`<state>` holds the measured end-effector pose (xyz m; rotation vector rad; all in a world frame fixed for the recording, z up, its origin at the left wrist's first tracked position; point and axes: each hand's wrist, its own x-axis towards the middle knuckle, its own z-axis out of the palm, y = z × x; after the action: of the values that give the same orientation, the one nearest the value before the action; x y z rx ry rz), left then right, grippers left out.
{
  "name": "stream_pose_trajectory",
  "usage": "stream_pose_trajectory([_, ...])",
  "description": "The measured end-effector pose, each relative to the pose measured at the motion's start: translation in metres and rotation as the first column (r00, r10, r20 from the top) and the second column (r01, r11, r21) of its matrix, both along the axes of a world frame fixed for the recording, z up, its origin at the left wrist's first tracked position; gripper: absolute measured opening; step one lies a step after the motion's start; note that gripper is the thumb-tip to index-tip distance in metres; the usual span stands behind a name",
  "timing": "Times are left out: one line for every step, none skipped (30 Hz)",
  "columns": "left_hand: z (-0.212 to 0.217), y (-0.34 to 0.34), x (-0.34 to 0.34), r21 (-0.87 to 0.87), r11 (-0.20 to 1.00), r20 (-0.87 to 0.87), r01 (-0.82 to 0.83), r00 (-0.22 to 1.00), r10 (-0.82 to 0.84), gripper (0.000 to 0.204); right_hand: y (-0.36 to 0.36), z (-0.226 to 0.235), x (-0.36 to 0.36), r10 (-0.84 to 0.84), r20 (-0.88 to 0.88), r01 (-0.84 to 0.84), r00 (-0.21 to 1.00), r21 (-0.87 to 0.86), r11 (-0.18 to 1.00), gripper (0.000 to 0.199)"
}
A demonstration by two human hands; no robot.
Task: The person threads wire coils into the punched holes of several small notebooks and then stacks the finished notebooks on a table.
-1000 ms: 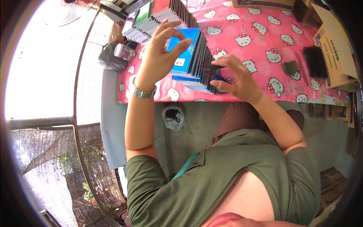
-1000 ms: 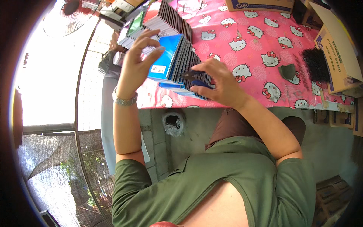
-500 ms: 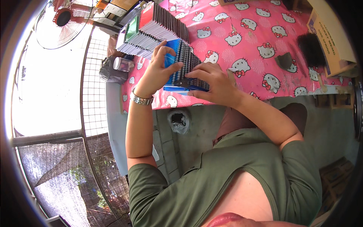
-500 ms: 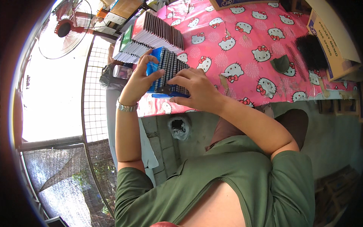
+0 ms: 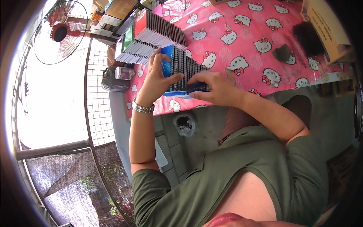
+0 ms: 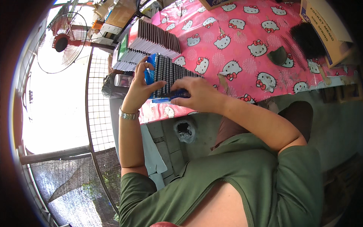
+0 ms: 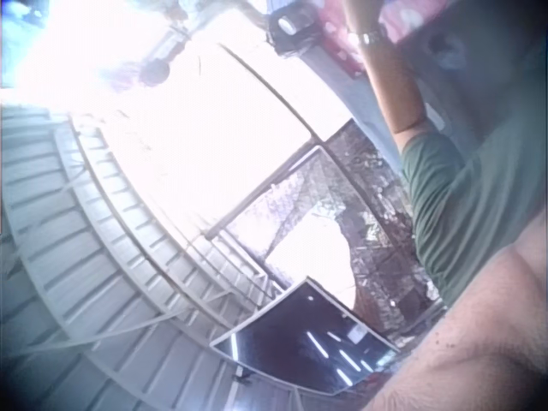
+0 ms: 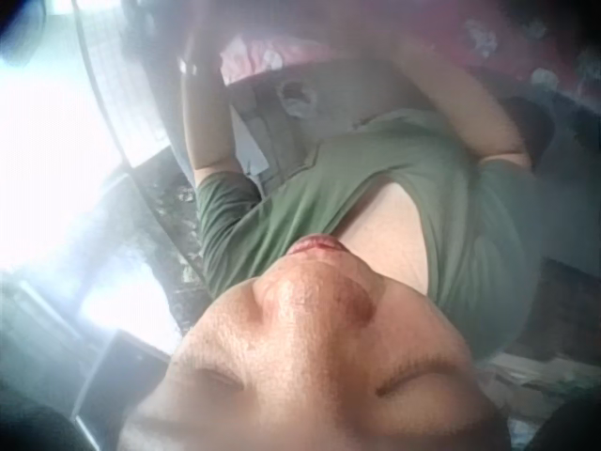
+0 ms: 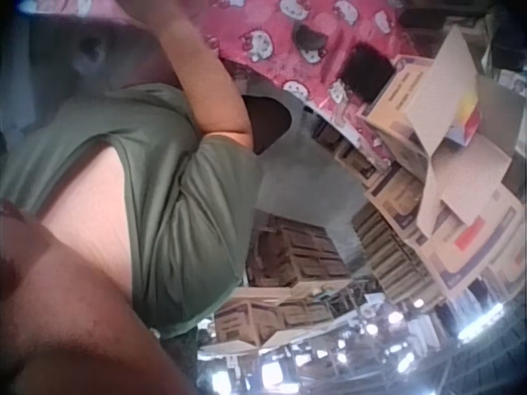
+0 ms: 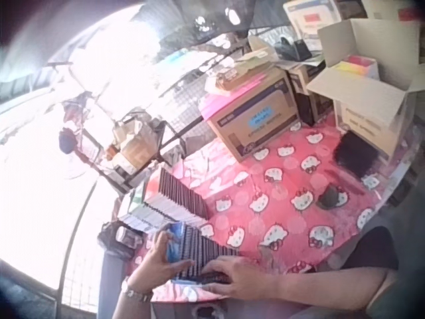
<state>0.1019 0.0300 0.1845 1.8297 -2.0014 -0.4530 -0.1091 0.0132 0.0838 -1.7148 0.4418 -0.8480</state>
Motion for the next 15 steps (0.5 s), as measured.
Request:
stream_pose_trajectory([-0.002, -0.002, 0.002, -0.014, 1.000, 0.008, 0.013, 1.000, -0.013, 0.053, -0.003, -0.005, 0.000, -0.065, 0.049, 0.070, 0.997, -0.109, 0.991, 0.039])
stream_pose_trajectory([-0.002, -0.002, 0.002, -0.001, 1.000, 0.001, 0.000, 1.000, 0.000, 0.052, -0.006, -0.009, 0.000, -0.125, 0.104, 0.145, 0.987, -0.214, 0.966, 0.040])
stream_pose_trajectory([0.000, -0.002, 0.000, 0.012, 1.000, -0.006, -0.012, 1.000, 0.013, 0.052, -0.007, -0.013, -0.001, -0.099, 0.044, 0.107, 0.994, -0.243, 0.964, 0.042])
stream_pose_trajectory([0.001, -0.002, -0.002, 0.027, 0.999, -0.013, -0.025, 1.000, 0.026, 0.052, -0.008, -0.013, 0.000, -0.115, 0.053, 0.125, 0.992, -0.285, 0.950, 0.041])
stream_pose_trajectory([0.003, -0.001, -0.004, 0.037, 0.999, -0.016, -0.028, 0.999, 0.028, 0.050, -0.009, -0.012, 0.001, -0.131, 0.062, 0.144, 0.989, -0.326, 0.934, 0.040])
stream_pose_trajectory([0.002, -0.001, -0.003, 0.043, 0.999, -0.024, -0.024, 0.999, 0.026, 0.050, -0.010, -0.012, 0.001, -0.146, 0.071, 0.162, 0.987, -0.367, 0.916, 0.040])
stream_pose_trajectory([0.001, -0.001, -0.003, 0.045, 0.999, -0.032, -0.023, 0.999, 0.024, 0.049, -0.012, -0.013, 0.001, -0.107, 0.044, 0.116, 0.993, -0.327, 0.938, 0.039])
stream_pose_trajectory([0.001, -0.002, -0.002, 0.046, 0.999, -0.039, -0.021, 0.999, 0.023, 0.048, -0.015, -0.014, 0.001, -0.067, 0.019, 0.069, 0.998, -0.286, 0.956, 0.039])
stream_pose_trajectory([0.000, -0.002, -0.002, 0.051, 0.998, -0.037, -0.024, 0.999, 0.026, 0.048, -0.015, -0.014, 0.001, -0.025, -0.004, 0.023, 1.000, -0.242, 0.970, 0.038])
stream_pose_trajectory([0.000, -0.003, -0.001, 0.042, 0.999, -0.024, -0.015, 1.000, 0.016, 0.049, -0.015, -0.007, -0.001, 0.124, -0.064, -0.121, 0.990, 0.039, 0.992, 0.038])
stream_pose_trajectory([-0.002, -0.001, 0.003, 0.035, 0.999, -0.013, -0.009, 1.000, 0.010, 0.050, -0.014, 0.006, -0.003, 0.284, -0.080, -0.244, 0.956, 0.325, 0.914, 0.038])
stream_pose_trajectory([-0.004, 0.000, 0.006, 0.028, 1.000, -0.002, -0.004, 1.000, 0.004, 0.051, -0.012, 0.011, -0.004, 0.435, -0.048, -0.329, 0.899, 0.582, 0.743, 0.039])
stream_pose_trajectory([-0.005, -0.002, 0.006, 0.039, 0.999, 0.014, 0.006, 1.000, -0.006, 0.057, -0.011, 0.008, -0.003, 0.341, -0.093, -0.273, 0.935, 0.425, 0.863, 0.039])
stream_pose_trajectory([-0.005, -0.002, 0.003, 0.028, 1.000, 0.051, 0.012, 0.999, -0.013, 0.060, -0.010, 0.000, -0.001, 0.238, -0.121, -0.203, 0.964, 0.250, 0.947, 0.039])
stream_pose_trajectory([-0.005, -0.002, -0.002, 0.018, 1.000, 0.088, 0.018, 0.996, -0.020, 0.063, -0.009, -0.006, 0.000, 0.130, -0.130, -0.123, 0.983, 0.066, 0.990, 0.040])
